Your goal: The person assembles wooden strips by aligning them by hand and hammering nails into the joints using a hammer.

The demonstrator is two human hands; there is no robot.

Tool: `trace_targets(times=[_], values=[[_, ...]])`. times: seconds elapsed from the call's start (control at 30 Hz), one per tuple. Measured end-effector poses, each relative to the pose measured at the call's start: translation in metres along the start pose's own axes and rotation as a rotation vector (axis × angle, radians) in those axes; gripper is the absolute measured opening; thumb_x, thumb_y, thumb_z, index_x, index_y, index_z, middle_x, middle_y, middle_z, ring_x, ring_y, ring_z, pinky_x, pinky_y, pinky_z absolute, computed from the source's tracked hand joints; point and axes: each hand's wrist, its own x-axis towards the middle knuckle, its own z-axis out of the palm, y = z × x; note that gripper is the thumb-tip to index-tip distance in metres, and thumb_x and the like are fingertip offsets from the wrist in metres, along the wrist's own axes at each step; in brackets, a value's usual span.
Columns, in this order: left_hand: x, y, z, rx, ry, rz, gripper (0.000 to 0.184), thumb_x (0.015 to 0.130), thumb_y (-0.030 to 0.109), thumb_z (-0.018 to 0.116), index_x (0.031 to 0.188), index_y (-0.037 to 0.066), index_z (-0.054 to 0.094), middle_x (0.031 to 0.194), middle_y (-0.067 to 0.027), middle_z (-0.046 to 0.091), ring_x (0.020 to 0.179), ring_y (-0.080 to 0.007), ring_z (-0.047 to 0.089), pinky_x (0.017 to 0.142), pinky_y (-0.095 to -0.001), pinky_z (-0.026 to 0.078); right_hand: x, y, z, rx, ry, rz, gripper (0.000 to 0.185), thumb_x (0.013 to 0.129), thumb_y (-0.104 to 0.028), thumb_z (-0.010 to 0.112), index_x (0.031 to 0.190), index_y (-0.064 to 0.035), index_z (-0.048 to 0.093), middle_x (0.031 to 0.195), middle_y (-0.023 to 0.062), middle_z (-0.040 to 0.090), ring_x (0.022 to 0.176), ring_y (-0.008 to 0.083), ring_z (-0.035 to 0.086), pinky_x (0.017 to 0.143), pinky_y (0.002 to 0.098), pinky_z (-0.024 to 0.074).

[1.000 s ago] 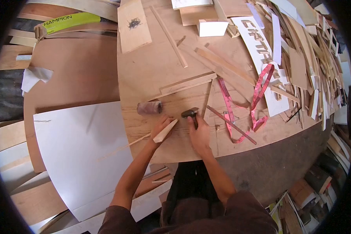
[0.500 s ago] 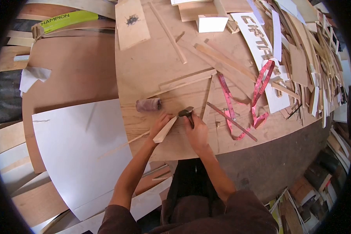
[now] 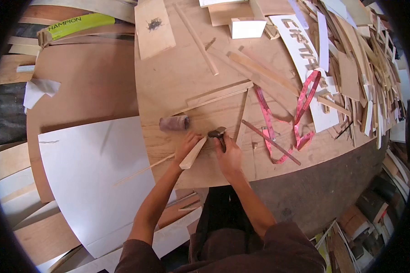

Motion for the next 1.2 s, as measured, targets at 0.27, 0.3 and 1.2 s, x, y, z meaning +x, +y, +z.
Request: trace_targets(times=[0.27,0.3,1.2], values=[[-0.006,-0.020,0.011,0.038,-0.027,0.006,0.034,0.080,0.009,0.066,0.113,0.002,0.062,0.111,-0.0159,0.062,0.107,-0.0367,0.059,0.092,-0.0423,0.049,0.000,-0.009,-0.006,0.040,-0.023,0.056,0.033,0.097,-0.023,0.066,0.116,0.0042,0.064,0.092,0.0222,0.068,0.083,0.0373,0.068,0.069,0.0438,0.0525],[-0.005,-0.021,0.012,0.045,-0.007,0.024,0.034,0.080,0.009,0.066,0.113,0.002,0.062,0.111,-0.0160,0.062,0.107,-0.0367,0.059,0.092,-0.0422,0.049,0.003,-0.010,-0.003,0.045,-0.023,0.048,0.033,0.097,-0.023,0.066,0.116,0.0042,0.064,0.092,0.0222,0.068,0.083,0.0373,0.068,0.069,0.0438,0.0525],[-0.012,-0.019,0.011,0.068,-0.009,0.058,0.033,0.081,0.009,0.063,0.113,0.001,0.061,0.111,-0.0153,0.062,0.105,-0.0363,0.058,0.092,-0.0409,0.049,-0.013,-0.008,-0.003,0.004,-0.040,0.169,0.035,0.096,-0.023,0.066,0.116,0.0049,0.063,0.096,0.0213,0.069,0.087,0.0404,0.068,0.073,0.0444,0.0541]])
